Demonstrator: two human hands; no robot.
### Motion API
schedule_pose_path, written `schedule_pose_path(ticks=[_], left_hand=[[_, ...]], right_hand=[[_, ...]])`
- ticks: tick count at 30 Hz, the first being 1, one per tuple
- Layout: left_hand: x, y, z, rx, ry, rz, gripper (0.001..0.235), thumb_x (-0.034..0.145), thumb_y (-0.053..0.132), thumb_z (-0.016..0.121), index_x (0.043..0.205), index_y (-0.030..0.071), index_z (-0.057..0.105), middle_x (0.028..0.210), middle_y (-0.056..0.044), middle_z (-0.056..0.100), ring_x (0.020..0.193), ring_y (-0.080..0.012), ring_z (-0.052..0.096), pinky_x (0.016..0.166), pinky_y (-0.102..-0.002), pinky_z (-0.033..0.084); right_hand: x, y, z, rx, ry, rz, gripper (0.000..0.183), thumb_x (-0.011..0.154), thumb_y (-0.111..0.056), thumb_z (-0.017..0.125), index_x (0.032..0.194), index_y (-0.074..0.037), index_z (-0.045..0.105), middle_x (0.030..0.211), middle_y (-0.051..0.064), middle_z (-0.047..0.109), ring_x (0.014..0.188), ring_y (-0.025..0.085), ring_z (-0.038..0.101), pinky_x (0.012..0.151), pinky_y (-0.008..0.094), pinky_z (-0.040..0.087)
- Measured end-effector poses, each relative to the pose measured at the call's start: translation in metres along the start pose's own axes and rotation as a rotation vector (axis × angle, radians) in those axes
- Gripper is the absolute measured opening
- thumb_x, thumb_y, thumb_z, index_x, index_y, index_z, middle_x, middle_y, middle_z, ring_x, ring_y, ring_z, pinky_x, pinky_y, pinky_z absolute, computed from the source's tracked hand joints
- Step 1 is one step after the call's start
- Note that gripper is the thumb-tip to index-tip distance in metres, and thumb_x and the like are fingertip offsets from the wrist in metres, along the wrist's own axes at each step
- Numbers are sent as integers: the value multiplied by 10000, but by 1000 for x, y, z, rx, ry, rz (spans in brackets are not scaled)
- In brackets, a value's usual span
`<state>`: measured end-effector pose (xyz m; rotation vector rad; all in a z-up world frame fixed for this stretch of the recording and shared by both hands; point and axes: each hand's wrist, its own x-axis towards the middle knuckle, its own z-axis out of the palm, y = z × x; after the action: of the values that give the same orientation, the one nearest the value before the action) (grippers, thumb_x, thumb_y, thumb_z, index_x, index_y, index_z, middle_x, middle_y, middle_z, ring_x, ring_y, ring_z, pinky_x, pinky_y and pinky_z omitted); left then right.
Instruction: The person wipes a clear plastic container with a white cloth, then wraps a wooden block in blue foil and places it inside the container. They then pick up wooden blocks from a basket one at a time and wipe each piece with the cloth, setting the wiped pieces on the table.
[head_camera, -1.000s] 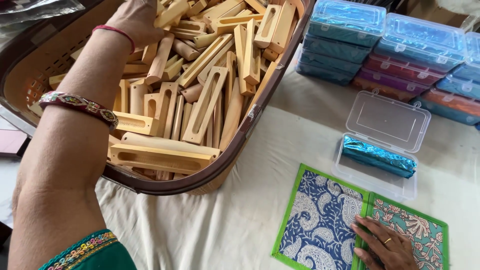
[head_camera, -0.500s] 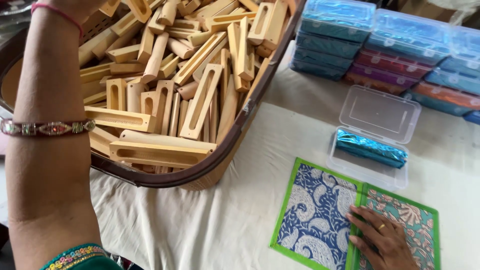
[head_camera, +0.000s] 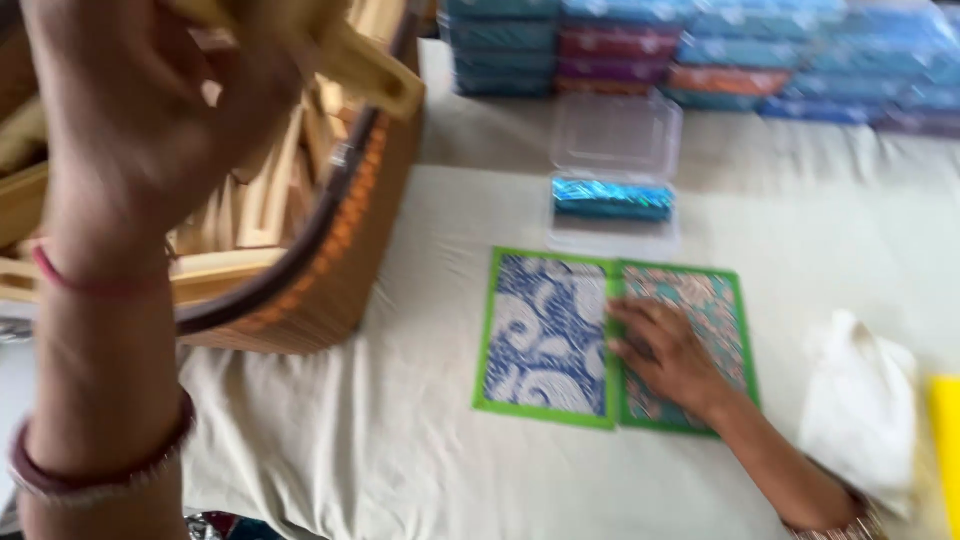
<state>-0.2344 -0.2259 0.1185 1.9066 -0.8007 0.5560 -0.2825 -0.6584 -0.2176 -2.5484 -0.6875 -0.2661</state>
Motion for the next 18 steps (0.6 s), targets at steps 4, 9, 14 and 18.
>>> schedule_pose_path(ticks=[4,9,14,18], left_hand=[[-52,2,105,-113,-113,-3,504,994,-74,722,1426,12,477,1264,-113,630,1157,-156,684,940,-289,598],[-106,-47,245,-636,-131,-403,758,900,111,749,1580,48,420,1211,-121,660,1072,-196,701,960,-310,629],[-140,-91,319,-829,-3,-719,758,838,162,748,1501,-19,431,1100,-138,652,963,-205,701,848,-330,622],[-159,-98,330,-861,2,-871,752,827,182,742,1471,-24,412,1135,-155,633,999,-212,693,837,-314,610]], right_hand=[[-2,-1,-11,369,142,177,562,1006,-426,604,1439,-69,586,1396,144,610,1131,275,607,922,399,529],[-4,27,-16,879,153,238,624,1056,-529,524,1439,-41,589,1285,107,688,1133,181,710,937,308,627],[1,4,-39,778,26,145,712,929,-501,653,1445,-28,521,1257,119,668,1096,204,701,870,335,646],[2,-11,-45,287,-39,41,675,835,-413,795,1344,-18,594,1180,127,685,1044,227,704,856,345,633]])
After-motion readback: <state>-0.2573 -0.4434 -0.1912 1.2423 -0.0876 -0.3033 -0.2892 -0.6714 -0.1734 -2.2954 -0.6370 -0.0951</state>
